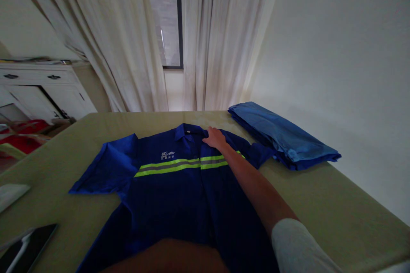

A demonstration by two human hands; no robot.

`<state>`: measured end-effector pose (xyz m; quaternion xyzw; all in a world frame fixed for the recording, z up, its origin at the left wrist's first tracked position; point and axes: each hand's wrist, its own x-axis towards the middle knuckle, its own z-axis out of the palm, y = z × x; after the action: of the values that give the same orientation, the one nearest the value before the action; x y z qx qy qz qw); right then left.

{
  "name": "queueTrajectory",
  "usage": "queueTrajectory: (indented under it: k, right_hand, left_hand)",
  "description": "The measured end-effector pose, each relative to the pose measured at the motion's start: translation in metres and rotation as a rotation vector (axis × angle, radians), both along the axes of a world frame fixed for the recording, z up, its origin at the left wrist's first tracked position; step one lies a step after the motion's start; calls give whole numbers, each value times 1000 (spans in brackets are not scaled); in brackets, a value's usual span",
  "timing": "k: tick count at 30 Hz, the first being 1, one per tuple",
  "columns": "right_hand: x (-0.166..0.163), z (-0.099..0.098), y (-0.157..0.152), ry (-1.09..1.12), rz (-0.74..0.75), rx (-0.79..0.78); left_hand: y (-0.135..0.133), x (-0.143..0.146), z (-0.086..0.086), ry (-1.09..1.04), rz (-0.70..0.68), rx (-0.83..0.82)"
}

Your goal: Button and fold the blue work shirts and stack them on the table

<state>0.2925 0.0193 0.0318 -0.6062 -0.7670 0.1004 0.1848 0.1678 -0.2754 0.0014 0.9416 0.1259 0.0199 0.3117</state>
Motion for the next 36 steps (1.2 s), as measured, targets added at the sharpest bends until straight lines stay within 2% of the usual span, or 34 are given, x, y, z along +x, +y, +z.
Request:
queueTrajectory:
  k: [1,2,4,5,7,9,11,14,17,21,26,29,31,33,35,36]
  right_hand:
    - [-1,-1,11,-9,1,-27]
    - [-2,-1,20,-5,3,-33]
    - [-2,1,38,22,-6,8]
    - [-2,3,46,35,-18,45]
    - [-2,5,60,78,-52,122]
    - [-2,4,70,114,-69,149]
    - [-2,0,74,146,-52,133]
    - [1,-8,67,196,22,168]
    - [8,-14,43,217,154,242]
    - [20,-18,-10,140,285,223]
    - [34,-33,-85,55,325,144]
    - [42,-45,-116,47,386,141]
    - [45,-51,-127,57,410,153]
    - [46,-53,-131,70,409,157]
    - [46,-52,-132,68,403,152]
    - [45,-51,-131,62,401,152]
  left_hand:
    - [22,-8,17,-28,-35,-108]
    - [47,-16,32,-78,59,-162]
    - [102,-31,53,-160,465,-34]
    - [130,-40,56,-197,651,71]
    - [180,-57,50,-255,941,281]
    - [215,-72,31,-203,1141,435]
    - [233,-84,9,-100,1202,498]
    - [238,-92,-14,-11,1151,498]
    - [236,-94,-19,-14,1128,505]
    - [234,-93,-13,-21,1126,564]
    - [210,-84,-4,-70,1075,628]
    - [169,-65,19,-117,994,599]
    - [123,-50,42,-132,901,519]
    - [61,-37,60,-142,781,377]
    - [-13,-29,62,-122,606,188]
    - [-50,-27,56,-95,510,57]
